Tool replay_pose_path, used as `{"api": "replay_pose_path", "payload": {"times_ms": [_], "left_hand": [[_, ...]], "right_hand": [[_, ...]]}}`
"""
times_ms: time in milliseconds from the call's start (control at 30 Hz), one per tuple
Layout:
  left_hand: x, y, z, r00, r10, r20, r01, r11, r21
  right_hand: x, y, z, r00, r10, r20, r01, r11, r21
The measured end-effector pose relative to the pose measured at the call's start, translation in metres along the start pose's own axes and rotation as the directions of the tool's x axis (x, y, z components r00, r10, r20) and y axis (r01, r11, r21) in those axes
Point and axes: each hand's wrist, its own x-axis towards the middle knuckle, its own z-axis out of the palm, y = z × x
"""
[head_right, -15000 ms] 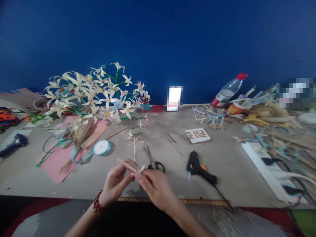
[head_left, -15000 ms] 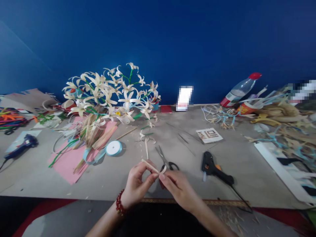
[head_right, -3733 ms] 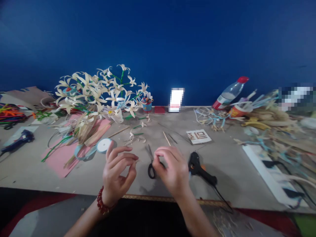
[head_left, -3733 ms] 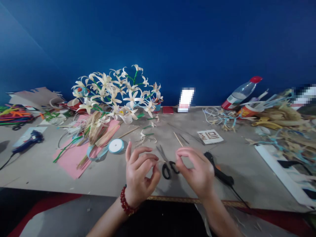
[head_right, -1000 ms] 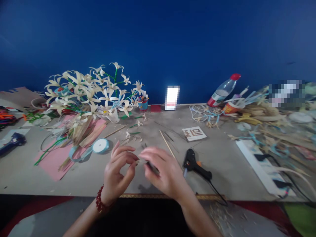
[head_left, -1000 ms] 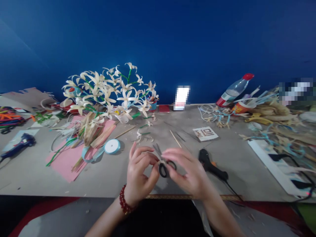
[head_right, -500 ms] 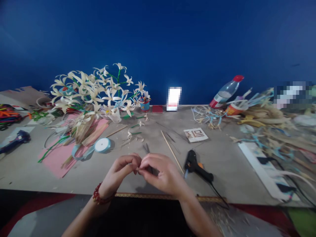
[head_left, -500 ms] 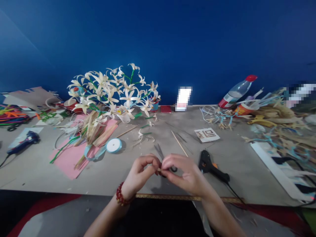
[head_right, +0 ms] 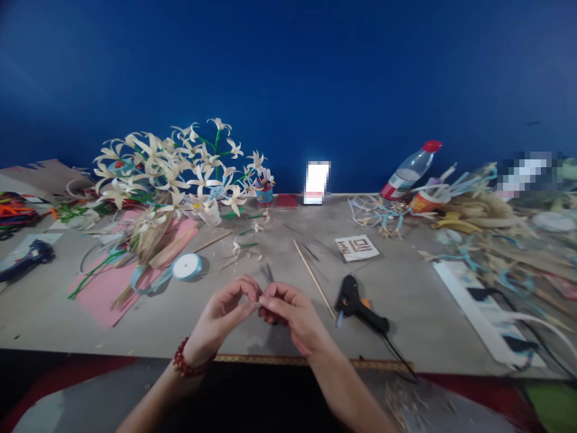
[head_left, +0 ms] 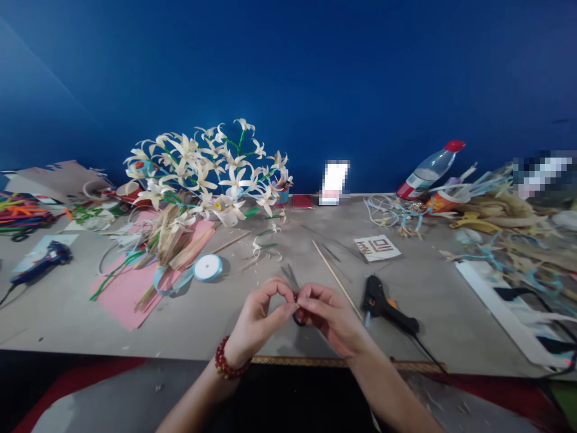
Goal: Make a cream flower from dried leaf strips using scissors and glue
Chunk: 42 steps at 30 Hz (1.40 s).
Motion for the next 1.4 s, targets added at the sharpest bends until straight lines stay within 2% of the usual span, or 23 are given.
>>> {"api": "replay_pose_path", "payload": {"times_ms": [167, 367, 533, 667, 800, 900, 1000, 1100, 1167, 1233, 1300, 1400], "left_hand": [[-0.001, -0.001, 0.002, 0.995, -0.101, 0.012, 0.101, 0.976, -0.194], [-0.003, -0.006, -0.003, 0.98, -0.178, 0.089, 0.198, 0.908, -0.369], [-0.002, -0.016, -0.006, 0.977, -0.195, 0.085, 0.209, 0.815, -0.54], [-0.003, -0.013, -0.006, 0.991, -0.136, 0.017, 0.13, 0.89, -0.436], [-0.004, -0.004, -0.003, 0.989, -0.136, 0.056, 0.147, 0.935, -0.323], [-0.001, -0.004, -0.001, 0.981, -0.174, 0.08, 0.192, 0.894, -0.405], [0.0, -0.01, -0.001, 0.975, -0.198, 0.104, 0.222, 0.813, -0.539], [-0.001, -0.014, -0.003, 0.972, -0.207, 0.108, 0.228, 0.742, -0.631], [-0.002, -0.014, -0.005, 0.981, -0.185, 0.058, 0.183, 0.783, -0.595], [-0.003, -0.01, -0.006, 0.988, -0.154, 0.009, 0.139, 0.866, -0.481], [-0.003, -0.005, -0.006, 0.99, -0.14, 0.003, 0.132, 0.925, -0.356], [-0.002, 0.0, -0.003, 0.991, -0.135, 0.003, 0.131, 0.959, -0.251]], "right_hand": [[-0.002, 0.005, 0.006, 1.0, 0.0, -0.013, 0.0, 1.0, 0.012], [-0.004, 0.01, 0.009, 0.997, 0.031, 0.071, -0.048, 0.968, 0.248], [-0.002, 0.009, 0.005, 0.992, 0.042, 0.121, -0.082, 0.933, 0.351], [-0.001, 0.007, 0.004, 0.993, 0.061, 0.097, -0.089, 0.944, 0.319], [-0.001, 0.008, 0.006, 0.993, 0.075, 0.09, -0.098, 0.948, 0.303], [0.0, 0.011, 0.008, 0.992, 0.07, 0.103, -0.1, 0.942, 0.321], [0.0, 0.012, 0.007, 0.987, 0.082, 0.14, -0.13, 0.92, 0.371], [0.0, 0.011, 0.006, 0.99, 0.068, 0.127, -0.113, 0.91, 0.399], [0.0, 0.01, 0.005, 0.994, 0.054, 0.097, -0.086, 0.929, 0.361], [0.001, 0.008, 0.006, 0.996, 0.05, 0.072, -0.07, 0.953, 0.296], [0.001, 0.008, 0.007, 0.998, 0.047, 0.047, -0.057, 0.969, 0.239], [0.001, 0.008, 0.01, 0.999, 0.035, 0.007, -0.035, 0.98, 0.197]]}}
